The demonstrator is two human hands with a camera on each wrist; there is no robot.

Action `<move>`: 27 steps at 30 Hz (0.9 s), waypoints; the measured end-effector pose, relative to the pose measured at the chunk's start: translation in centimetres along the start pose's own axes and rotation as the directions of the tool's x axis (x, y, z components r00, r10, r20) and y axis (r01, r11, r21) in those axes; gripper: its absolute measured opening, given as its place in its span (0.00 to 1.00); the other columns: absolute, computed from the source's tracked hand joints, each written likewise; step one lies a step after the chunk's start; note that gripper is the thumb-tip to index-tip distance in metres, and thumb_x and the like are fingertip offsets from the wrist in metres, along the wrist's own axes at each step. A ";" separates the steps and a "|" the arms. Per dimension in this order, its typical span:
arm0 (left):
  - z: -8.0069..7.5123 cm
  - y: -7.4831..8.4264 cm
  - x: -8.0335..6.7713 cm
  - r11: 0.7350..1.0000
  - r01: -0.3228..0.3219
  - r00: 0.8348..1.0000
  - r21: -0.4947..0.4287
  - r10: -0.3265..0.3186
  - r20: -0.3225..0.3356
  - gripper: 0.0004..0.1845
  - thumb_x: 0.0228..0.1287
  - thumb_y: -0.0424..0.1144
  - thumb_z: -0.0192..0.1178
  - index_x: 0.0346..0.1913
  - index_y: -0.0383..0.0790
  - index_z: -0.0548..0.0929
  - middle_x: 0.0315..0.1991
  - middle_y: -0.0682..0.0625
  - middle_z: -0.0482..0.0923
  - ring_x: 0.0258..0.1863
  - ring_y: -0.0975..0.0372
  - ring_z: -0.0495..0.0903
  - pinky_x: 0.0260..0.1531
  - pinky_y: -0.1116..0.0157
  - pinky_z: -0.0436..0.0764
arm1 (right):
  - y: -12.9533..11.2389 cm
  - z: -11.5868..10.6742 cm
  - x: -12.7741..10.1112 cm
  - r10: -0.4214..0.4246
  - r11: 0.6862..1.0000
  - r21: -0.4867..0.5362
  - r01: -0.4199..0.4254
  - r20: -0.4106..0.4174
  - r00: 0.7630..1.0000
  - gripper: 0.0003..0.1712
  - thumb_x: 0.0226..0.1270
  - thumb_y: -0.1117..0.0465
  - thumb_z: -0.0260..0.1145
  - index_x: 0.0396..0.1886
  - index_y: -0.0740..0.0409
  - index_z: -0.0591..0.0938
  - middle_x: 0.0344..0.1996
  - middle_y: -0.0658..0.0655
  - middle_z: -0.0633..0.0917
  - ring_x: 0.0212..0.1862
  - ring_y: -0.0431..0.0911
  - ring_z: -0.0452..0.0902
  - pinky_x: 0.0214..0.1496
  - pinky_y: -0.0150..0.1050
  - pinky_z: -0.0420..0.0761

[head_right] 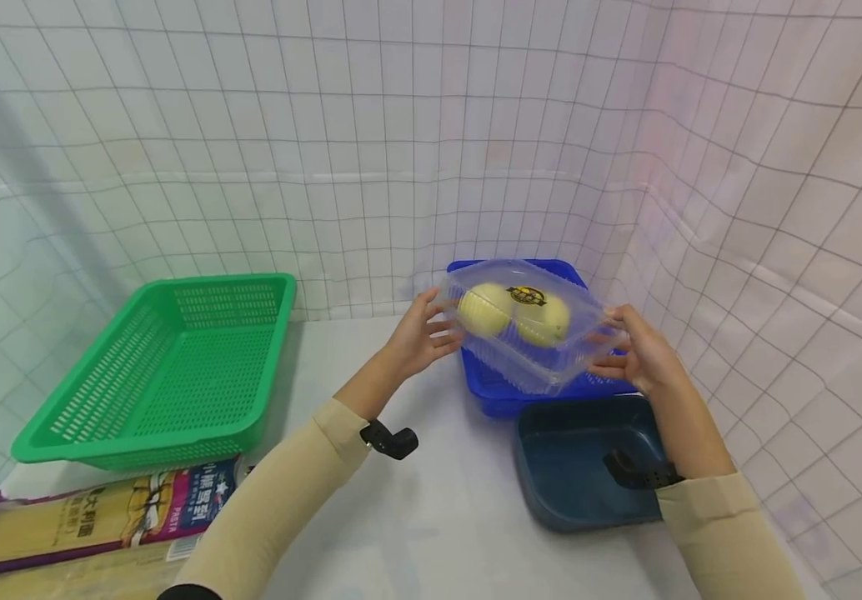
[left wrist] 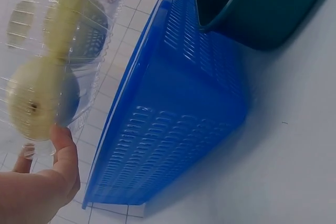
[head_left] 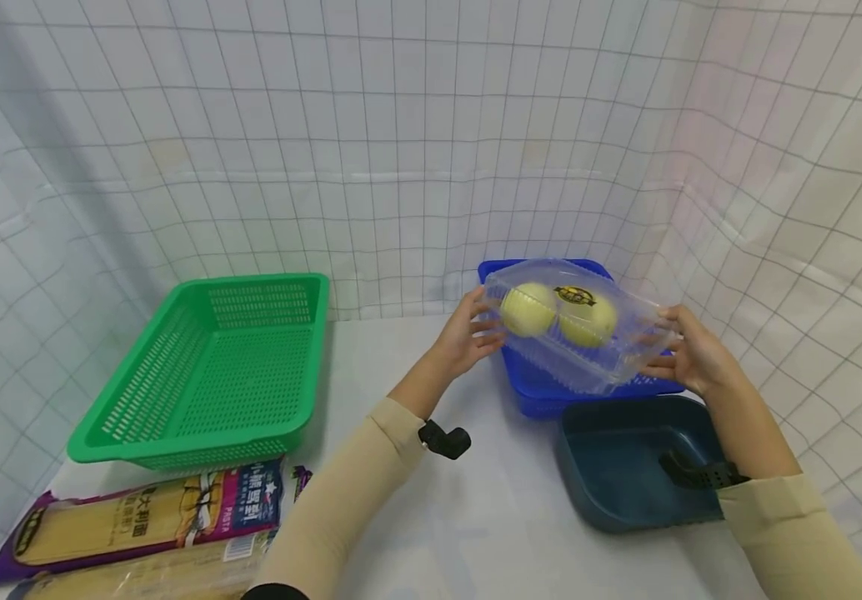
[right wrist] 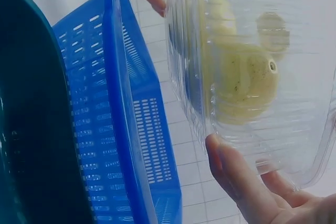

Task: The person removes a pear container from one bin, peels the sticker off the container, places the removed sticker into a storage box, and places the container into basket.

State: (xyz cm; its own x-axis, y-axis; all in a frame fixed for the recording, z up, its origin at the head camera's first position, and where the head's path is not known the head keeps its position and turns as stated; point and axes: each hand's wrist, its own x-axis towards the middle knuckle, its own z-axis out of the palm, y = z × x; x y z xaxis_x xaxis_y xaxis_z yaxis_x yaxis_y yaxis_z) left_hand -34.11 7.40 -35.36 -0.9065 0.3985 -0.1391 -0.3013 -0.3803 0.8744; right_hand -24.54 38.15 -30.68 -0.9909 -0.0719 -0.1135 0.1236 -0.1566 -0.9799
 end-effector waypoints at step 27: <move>-5.4 1.0 -8.7 0.995 -0.079 0.997 -0.065 0.079 0.004 0.26 0.68 0.50 0.50 0.63 0.39 0.69 0.51 0.39 0.66 0.56 0.40 0.73 0.43 0.62 0.81 | 2.4 4.2 0.4 -0.024 0.998 -0.052 0.047 0.368 0.929 0.23 0.80 0.44 0.35 0.56 0.48 0.72 0.49 0.50 0.85 0.44 0.54 0.85 0.42 0.44 0.85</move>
State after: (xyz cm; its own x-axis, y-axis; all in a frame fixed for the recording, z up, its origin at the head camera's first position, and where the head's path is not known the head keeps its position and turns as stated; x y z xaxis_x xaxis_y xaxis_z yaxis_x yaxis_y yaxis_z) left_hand -28.15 -0.94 -35.74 -0.9264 0.3703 -0.0679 -0.2478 -0.4639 0.8505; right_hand -24.45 33.63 -32.44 -0.9047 -0.4256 -0.0212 0.0744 -0.1088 -0.9913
